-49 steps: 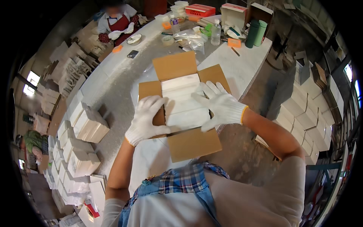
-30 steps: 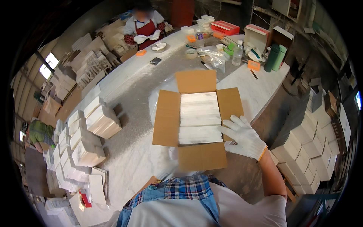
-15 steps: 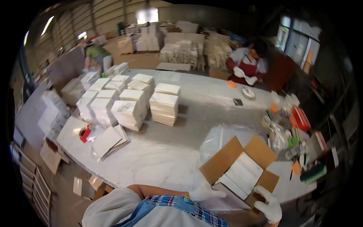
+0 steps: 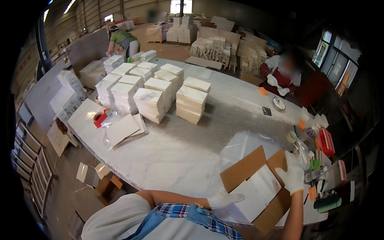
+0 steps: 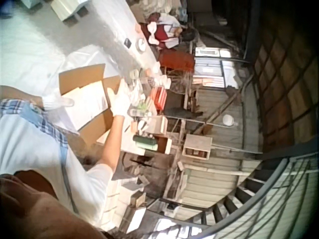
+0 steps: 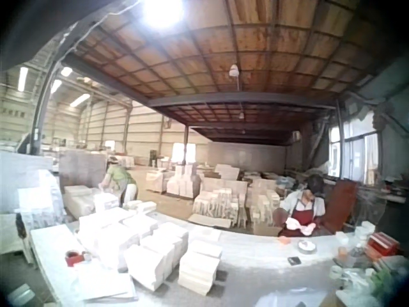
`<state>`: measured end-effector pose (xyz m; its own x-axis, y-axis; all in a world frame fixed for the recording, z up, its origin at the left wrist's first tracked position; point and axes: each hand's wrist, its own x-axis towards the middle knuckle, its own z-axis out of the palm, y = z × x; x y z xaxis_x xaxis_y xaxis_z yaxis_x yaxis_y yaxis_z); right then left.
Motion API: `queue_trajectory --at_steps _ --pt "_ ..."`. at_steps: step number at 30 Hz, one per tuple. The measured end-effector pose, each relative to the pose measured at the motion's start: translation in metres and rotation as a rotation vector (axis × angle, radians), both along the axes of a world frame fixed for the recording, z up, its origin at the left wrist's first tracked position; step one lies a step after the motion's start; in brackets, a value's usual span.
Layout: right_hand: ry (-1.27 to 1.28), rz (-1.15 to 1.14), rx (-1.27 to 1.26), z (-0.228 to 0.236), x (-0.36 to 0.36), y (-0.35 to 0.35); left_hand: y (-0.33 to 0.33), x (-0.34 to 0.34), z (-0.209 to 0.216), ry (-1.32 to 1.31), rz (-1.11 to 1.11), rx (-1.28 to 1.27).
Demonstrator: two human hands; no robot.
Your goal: The person wraps individual white ceramic tiles in plastic film, seals them with tape, and places them into a cardboard box. The person repeats this process for multiple tiles, stacking the wrapped units and organizing them on the table.
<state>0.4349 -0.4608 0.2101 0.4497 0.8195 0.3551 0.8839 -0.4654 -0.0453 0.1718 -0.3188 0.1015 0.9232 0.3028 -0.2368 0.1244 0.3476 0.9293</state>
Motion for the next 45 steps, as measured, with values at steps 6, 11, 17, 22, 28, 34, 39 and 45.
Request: queue_trajectory --at_steps 6,11,17,22,28,34,39,45 --pt "0.317 -0.149 -0.145 0.005 0.022 0.027 -0.002 0.008 -0.042 -0.095 0.056 -0.012" --pt "0.011 -0.115 -0.456 -0.016 0.023 0.03 -0.007 0.011 -0.047 -0.115 0.126 0.005" --pt "-0.096 -0.197 -0.544 -0.058 -0.052 0.029 -0.012 0.012 -0.048 -0.114 0.169 -0.022" --pt "-0.01 -0.224 -0.415 -0.069 -0.091 0.018 -0.011 0.009 -0.048 -0.05 0.182 0.008" --pt "0.04 -0.333 -0.295 -0.073 -0.123 0.012 -0.02 0.023 -0.08 -0.121 0.36 0.305" --pt "0.015 -0.326 -0.107 -0.092 -0.131 0.019 0.019 0.002 -0.044 -0.06 -0.036 0.275" --pt "0.001 -0.364 0.015 -0.11 -0.127 0.017 0.095 -0.014 -0.07 -0.132 -0.281 0.591" --pt "0.028 -0.404 -0.002 -0.11 -0.131 0.012 0.13 0.054 -0.033 -0.016 -0.243 0.273"
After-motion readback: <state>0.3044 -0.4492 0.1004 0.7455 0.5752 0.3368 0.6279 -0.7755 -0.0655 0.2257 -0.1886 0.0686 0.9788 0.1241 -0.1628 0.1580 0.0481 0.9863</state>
